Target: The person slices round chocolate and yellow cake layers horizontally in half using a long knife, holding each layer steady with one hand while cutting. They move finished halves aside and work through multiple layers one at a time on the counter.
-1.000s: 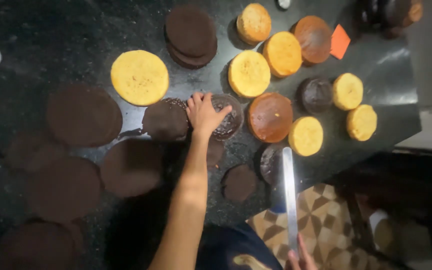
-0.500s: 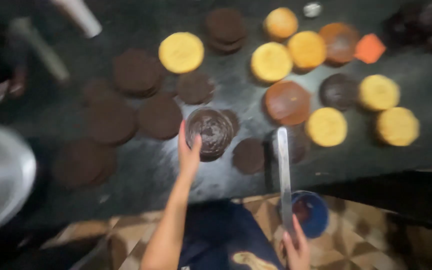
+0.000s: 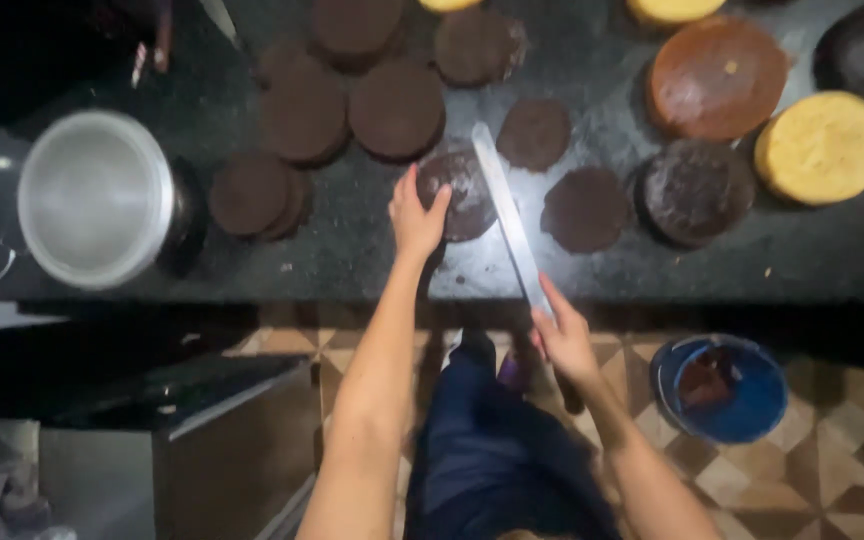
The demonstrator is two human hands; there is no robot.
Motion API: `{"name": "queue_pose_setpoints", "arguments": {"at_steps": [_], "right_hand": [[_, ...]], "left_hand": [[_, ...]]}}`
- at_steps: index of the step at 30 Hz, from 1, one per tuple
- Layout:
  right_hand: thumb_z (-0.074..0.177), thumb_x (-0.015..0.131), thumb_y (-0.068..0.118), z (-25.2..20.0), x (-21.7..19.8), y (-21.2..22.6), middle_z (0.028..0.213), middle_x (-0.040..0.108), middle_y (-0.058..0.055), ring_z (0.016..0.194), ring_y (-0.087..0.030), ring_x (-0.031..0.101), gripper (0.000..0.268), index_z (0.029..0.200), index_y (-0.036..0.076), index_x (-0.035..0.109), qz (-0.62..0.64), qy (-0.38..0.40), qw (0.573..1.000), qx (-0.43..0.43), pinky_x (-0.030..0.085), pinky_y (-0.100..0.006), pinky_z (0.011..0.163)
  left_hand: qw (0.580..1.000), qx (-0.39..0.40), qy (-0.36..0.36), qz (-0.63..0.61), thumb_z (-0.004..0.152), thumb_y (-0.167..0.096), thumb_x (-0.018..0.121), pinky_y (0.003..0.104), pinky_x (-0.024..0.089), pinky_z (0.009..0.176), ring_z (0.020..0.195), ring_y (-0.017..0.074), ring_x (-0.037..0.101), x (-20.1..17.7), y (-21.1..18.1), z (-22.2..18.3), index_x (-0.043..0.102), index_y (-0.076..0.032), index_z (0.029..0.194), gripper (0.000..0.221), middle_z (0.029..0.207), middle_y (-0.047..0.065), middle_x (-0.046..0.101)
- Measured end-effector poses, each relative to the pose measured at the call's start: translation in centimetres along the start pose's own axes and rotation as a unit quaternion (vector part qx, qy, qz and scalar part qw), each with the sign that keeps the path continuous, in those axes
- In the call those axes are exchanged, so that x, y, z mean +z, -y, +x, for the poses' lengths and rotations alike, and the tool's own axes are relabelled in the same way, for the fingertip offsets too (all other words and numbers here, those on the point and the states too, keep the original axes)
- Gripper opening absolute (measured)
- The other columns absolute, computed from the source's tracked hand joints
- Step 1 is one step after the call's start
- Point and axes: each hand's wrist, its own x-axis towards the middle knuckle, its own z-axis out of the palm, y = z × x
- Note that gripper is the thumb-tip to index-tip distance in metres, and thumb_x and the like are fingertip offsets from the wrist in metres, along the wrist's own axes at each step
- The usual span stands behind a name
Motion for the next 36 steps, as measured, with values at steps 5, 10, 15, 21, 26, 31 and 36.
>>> {"name": "queue_pose_setpoints", "arguments": {"at_steps": [5,10,15,21,26,31,36], "right_hand": [[0.101,0.055,0.016,1.1,0.4,-2.8,0.058,0.055,0.0,0.042,-0.008,0.046,0.06,0.158,0.025,0.037,0.054,0.008,0.998,-0.011,0.04,-0.026,0.038],[0.102,0.055,0.014,1.8,-0.3,-1.3,0.057,0.054,0.0,0.041,-0.008,0.044,0.061,0.159,0.026,0.039,0.053,0.005,0.999,-0.004,0.038,-0.026,0.037],[0.104,0.056,0.012,2.0,-0.4,-3.0,0.075,0.056,-0.002,0.053,-0.007,0.047,0.062,0.163,0.019,0.038,0.028,0.005,0.998,-0.049,0.042,-0.025,0.046],[0.101,0.054,0.016,-3.5,0.9,-4.2,0.075,0.055,0.0,0.051,-0.007,0.046,0.064,0.162,0.016,0.033,0.08,0.021,0.997,-0.002,0.039,-0.024,0.044],[0.104,0.055,0.018,1.9,3.4,-0.2,0.069,0.049,0.002,0.053,-0.005,0.042,0.064,0.163,0.016,0.034,0.091,0.028,0.995,-0.006,0.038,-0.023,0.046],[0.102,0.053,0.018,-0.9,4.1,-2.0,0.063,0.052,0.003,0.047,-0.006,0.043,0.063,0.16,0.019,0.031,0.098,0.052,0.994,0.004,0.038,-0.023,0.042],[0.103,0.055,0.013,-0.9,5.1,-5.1,0.076,0.055,0.003,0.055,-0.005,0.045,0.062,0.162,0.018,0.036,0.063,0.043,0.996,-0.048,0.04,-0.022,0.048]], "left_hand": [[0.99,-0.136,-0.005,0.042,0.08,-0.036,0.078,0.047,0.035,0.115,0.134,0.0396,0.047,-2.2,-6.2,-4.3,0.051,-0.005,0.144,0.075,0.144,0.02,0.053],[0.997,0.043,-0.008,0.07,0.095,-0.04,0.072,0.05,0.03,0.125,0.148,0.0411,0.038,-1.8,-7.1,-2.6,0.043,-0.002,0.152,0.074,0.157,0.021,0.044],[0.956,0.178,0.117,0.2,0.095,-0.056,0.067,0.053,0.019,0.125,0.154,0.039,0.024,-0.6,-7.1,-0.8,0.035,0.001,0.155,0.089,0.164,0.021,0.033],[0.963,0.174,0.076,0.192,0.098,-0.054,0.065,0.051,0.02,0.129,0.156,0.0362,0.029,0.1,-6.1,-0.9,0.038,0.0,0.156,0.084,0.165,0.017,0.036],[0.964,0.189,0.073,0.173,0.098,-0.049,0.067,0.052,0.022,0.13,0.157,0.037,0.029,0.0,-6.3,-0.9,0.039,-0.001,0.157,0.08,0.165,0.016,0.036],[0.968,0.178,0.064,0.164,0.098,-0.048,0.068,0.053,0.023,0.13,0.157,0.0367,0.029,0.1,-6.7,-0.3,0.039,-0.002,0.157,0.08,0.165,0.015,0.036],[0.971,0.177,0.083,0.141,0.098,-0.047,0.067,0.052,0.022,0.13,0.159,0.0383,0.025,-0.5,-6.2,-1.0,0.036,-0.002,0.158,0.082,0.167,0.016,0.033]]}}
